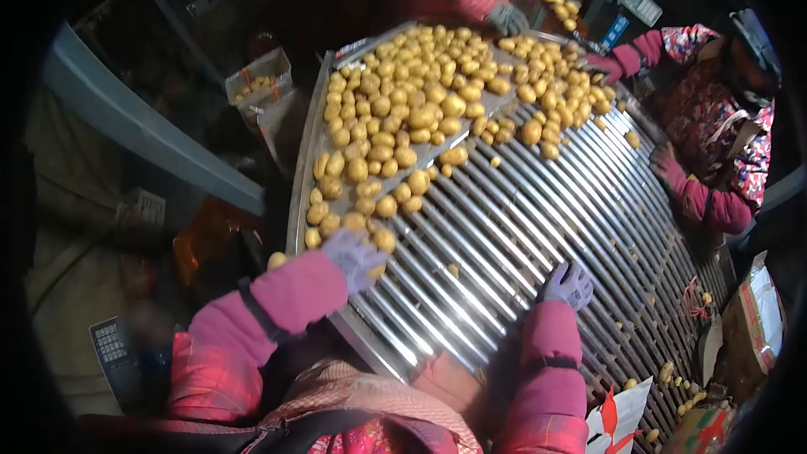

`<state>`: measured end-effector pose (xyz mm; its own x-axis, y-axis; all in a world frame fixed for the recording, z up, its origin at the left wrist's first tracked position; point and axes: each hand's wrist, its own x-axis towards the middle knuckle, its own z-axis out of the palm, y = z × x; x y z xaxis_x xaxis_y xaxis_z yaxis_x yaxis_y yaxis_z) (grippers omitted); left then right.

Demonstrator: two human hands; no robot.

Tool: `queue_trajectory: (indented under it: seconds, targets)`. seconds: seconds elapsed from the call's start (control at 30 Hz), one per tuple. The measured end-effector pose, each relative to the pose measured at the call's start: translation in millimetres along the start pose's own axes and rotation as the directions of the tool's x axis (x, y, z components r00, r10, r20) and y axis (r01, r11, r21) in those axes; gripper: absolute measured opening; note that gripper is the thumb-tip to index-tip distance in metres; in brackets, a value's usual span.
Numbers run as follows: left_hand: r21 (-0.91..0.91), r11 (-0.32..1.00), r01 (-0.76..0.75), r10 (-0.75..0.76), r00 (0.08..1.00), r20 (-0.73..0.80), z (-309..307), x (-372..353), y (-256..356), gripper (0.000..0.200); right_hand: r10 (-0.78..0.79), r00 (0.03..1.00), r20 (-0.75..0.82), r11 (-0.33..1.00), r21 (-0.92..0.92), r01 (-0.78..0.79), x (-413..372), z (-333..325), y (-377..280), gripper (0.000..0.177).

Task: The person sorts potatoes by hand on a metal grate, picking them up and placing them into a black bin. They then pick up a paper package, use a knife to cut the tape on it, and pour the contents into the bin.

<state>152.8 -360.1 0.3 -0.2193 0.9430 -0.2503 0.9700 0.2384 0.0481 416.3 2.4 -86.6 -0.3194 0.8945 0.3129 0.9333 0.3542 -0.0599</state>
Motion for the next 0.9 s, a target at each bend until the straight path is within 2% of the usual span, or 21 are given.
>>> queue_trajectory:
  seconds: [0.03, 0.1, 0.17, 0.2, 0.27, 0.3, 0.33, 0.4, 0.43, 0.5, 0.53, 0.6, 0.63, 0.73, 0.77, 0.9]
  targets:
    - [-0.028, 1.0, -0.003, 0.004, 0.999, 0.034, -6, 11, -5, 0.052, -0.002, 1.0, -0.014, 0.999, -0.035, 0.002, -2, -5, -4, 0.04]
    - [-0.036, 0.972, 0.234, -0.234, 0.972, 0.018, -18, 36, -11, 0.033, -0.051, 0.999, -0.012, 0.998, -0.032, 0.05, 0, -1, 4, 0.04]
    - [0.012, 0.918, 0.397, -0.396, 0.916, -0.059, -30, 63, -19, 0.036, -0.067, 0.997, -0.034, 0.997, -0.036, 0.065, 1, 2, 5, 0.039]
    - [0.011, 0.918, 0.396, -0.394, 0.917, -0.06, -34, 67, -13, 0.036, -0.043, 0.999, -0.017, 0.999, -0.013, 0.043, 2, 2, 4, 0.038]
    - [0.034, 0.925, 0.378, -0.354, 0.891, -0.286, -38, 65, 4, 0.043, -0.014, 1.0, 0.004, 1.0, 0.012, 0.014, 1, 1, 4, 0.038]
    - [0.023, 0.954, 0.3, -0.295, 0.947, -0.124, -42, 61, 21, 0.05, -0.019, 1.0, 0.009, 1.0, 0.012, 0.019, 1, -1, 3, 0.037]
    - [0.024, 0.953, 0.303, -0.298, 0.947, -0.123, -44, 51, 32, 0.05, -0.026, 1.0, 0.014, 1.0, 0.011, 0.025, 2, -3, 2, 0.036]
    - [-0.125, 0.992, 0.03, -0.014, 0.991, 0.131, -42, 32, 54, 0.055, -0.026, 0.999, 0.02, 0.999, 0.019, 0.025, 1, -5, 1, 0.036]
    - [-0.13, 0.991, 0.036, -0.018, 0.991, 0.134, -35, 21, 59, 0.055, -0.024, 0.999, 0.024, 0.999, 0.026, 0.023, 1, -5, 1, 0.036]
    - [-0.288, 0.957, 0.033, -0.058, 0.995, -0.079, -18, -4, 56, 0.051, -0.044, 0.999, 0.011, 0.999, 0.024, 0.043, 2, -2, 3, 0.037]
    - [-0.281, 0.959, 0.028, -0.053, 0.995, -0.08, -10, -13, 54, 0.051, -0.055, 0.998, -0.007, 0.998, 0.022, 0.055, 2, -1, 5, 0.037]
    - [-0.238, 0.967, 0.085, -0.138, 0.966, -0.218, 2, -24, 49, 0.053, -0.073, 0.996, -0.054, 0.997, 0.028, 0.075, 1, -3, 2, 0.037]
    - [-0.216, 0.97, 0.111, -0.146, 0.977, -0.154, 7, -25, 50, 0.054, -0.061, 0.997, -0.045, 0.997, 0.041, 0.063, 0, -7, -1, 0.037]
    - [-0.136, 0.982, 0.133, -0.152, 0.979, -0.138, 17, -25, 55, 0.054, -0.033, 0.999, -0.028, 0.998, 0.046, 0.034, -1, -10, -4, 0.038]
    - [-0.086, 0.986, 0.143, -0.151, 0.984, -0.092, 13, -26, 57, 0.056, -0.048, 0.998, -0.048, 0.998, 0.042, 0.05, -2, -9, -3, 0.038]
    - [-0.12, 0.973, 0.198, -0.212, 0.97, -0.12, 13, -22, 57, 0.056, -0.016, 1.0, 0.001, 0.996, 0.085, 0.016, -3, -12, -4, 0.038]
